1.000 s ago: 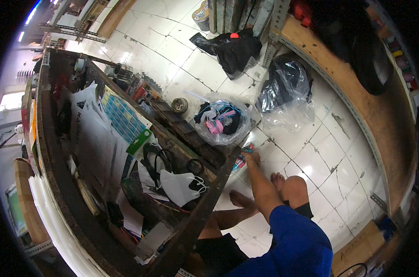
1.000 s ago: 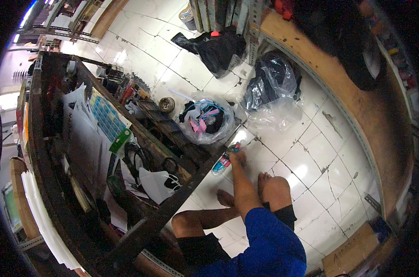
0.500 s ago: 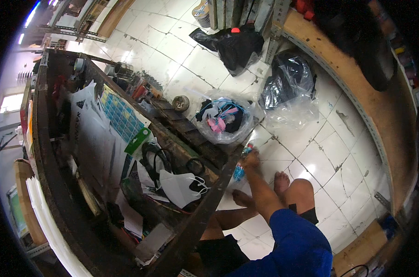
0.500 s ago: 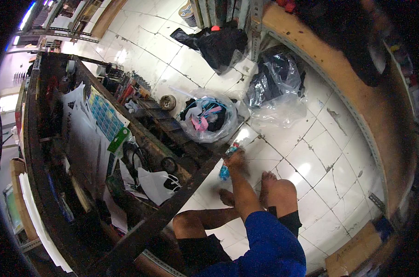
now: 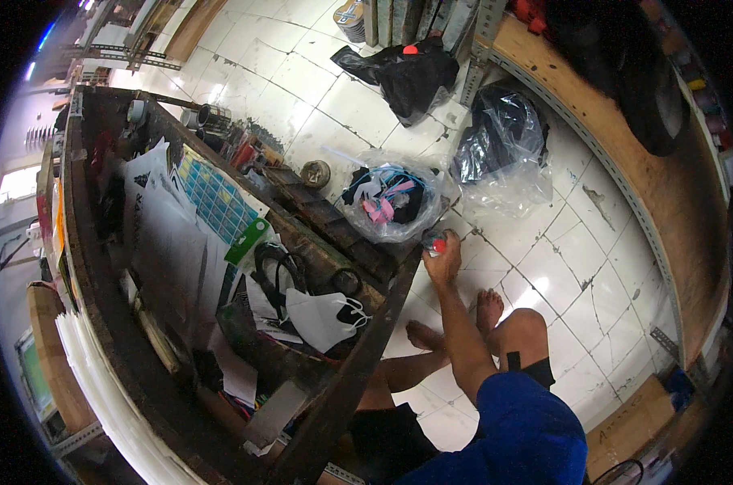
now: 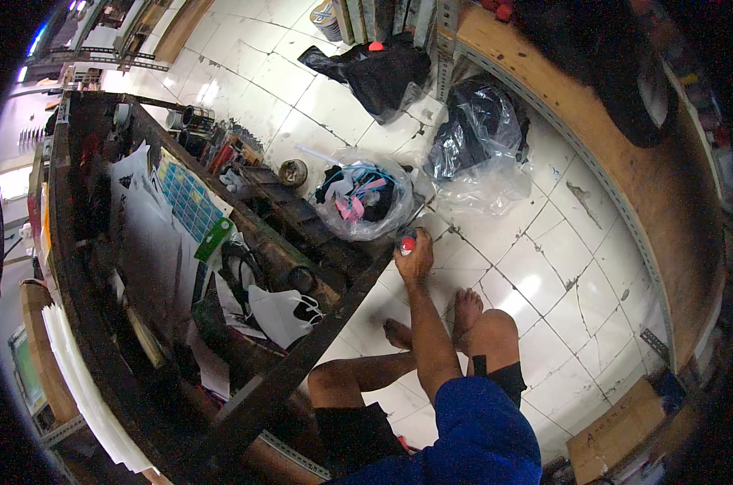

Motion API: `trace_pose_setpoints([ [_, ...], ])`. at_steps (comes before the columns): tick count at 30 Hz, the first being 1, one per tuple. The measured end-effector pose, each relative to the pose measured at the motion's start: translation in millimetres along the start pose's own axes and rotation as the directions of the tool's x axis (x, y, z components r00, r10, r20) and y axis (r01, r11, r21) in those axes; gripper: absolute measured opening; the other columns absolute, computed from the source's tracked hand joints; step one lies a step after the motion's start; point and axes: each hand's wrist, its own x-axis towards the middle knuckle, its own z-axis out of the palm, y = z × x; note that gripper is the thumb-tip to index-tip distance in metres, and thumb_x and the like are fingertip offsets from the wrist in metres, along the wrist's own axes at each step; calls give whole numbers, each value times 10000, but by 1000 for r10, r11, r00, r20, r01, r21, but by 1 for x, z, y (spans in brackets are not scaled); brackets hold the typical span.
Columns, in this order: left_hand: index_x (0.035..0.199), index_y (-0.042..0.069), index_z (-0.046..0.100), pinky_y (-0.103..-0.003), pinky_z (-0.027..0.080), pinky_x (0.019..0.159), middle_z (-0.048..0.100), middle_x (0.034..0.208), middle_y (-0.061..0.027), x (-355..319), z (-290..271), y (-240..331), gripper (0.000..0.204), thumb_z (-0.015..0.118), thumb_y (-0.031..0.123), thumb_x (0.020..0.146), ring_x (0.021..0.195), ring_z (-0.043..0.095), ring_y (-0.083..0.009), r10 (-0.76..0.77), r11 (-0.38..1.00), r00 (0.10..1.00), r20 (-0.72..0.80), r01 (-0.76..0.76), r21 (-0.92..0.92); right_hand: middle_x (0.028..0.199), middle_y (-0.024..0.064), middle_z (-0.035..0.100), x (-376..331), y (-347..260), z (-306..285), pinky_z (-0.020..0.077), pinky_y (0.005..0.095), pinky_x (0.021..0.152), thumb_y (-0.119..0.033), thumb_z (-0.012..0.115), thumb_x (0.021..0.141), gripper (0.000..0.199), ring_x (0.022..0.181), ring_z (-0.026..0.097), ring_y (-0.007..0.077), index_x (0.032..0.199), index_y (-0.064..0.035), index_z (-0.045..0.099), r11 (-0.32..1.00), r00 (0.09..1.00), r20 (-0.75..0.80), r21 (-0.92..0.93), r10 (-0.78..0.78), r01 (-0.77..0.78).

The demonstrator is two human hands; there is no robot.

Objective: The person picks up a stack of printed plastic bags, folds them together, and rolls them into a bundle by hand.

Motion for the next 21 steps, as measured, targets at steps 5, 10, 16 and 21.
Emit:
trace_pose_setpoints([
  [5,1344,-70,436,-418,501,879,552,1236,-213,9,-9,-27,559,653,227,922,1012,586,-286,6,999,999,35,-5,-41,1329,215,500,13,-13,-12,410,465,1045,-63,819,648,757,1251,482,407,1302,-15,440,998,980,197,-43,-28,37],
  [10,1352,-117,430,-398,466,910,537,1269,-235,7,-46,-60,519,601,144,938,1051,556,-284,136,990,990,26,-135,-38,1389,216,444,12,-37,-30,387,465,1066,-23,781,614,866,1298,425,417,1378,-19,374,992,930,365,-128,41,6],
  [16,1357,-114,414,-386,430,989,553,1232,-193,-25,18,26,558,640,36,869,1074,553,-277,-54,943,994,96,82,-323,1380,214,469,13,-89,-108,420,448,1039,-17,749,669,730,1305,451,370,1324,-26,427,995,928,365,-92,72,-41],
  [21,1405,-78,406,-384,421,1018,545,1309,-181,-36,28,14,671,678,-22,793,1122,560,-300,-170,810,954,246,278,-517,724,56,635,49,-178,-198,543,275,608,-75,678,899,97,605,625,134,933,10,645,745,882,369,491,292,-452],
])
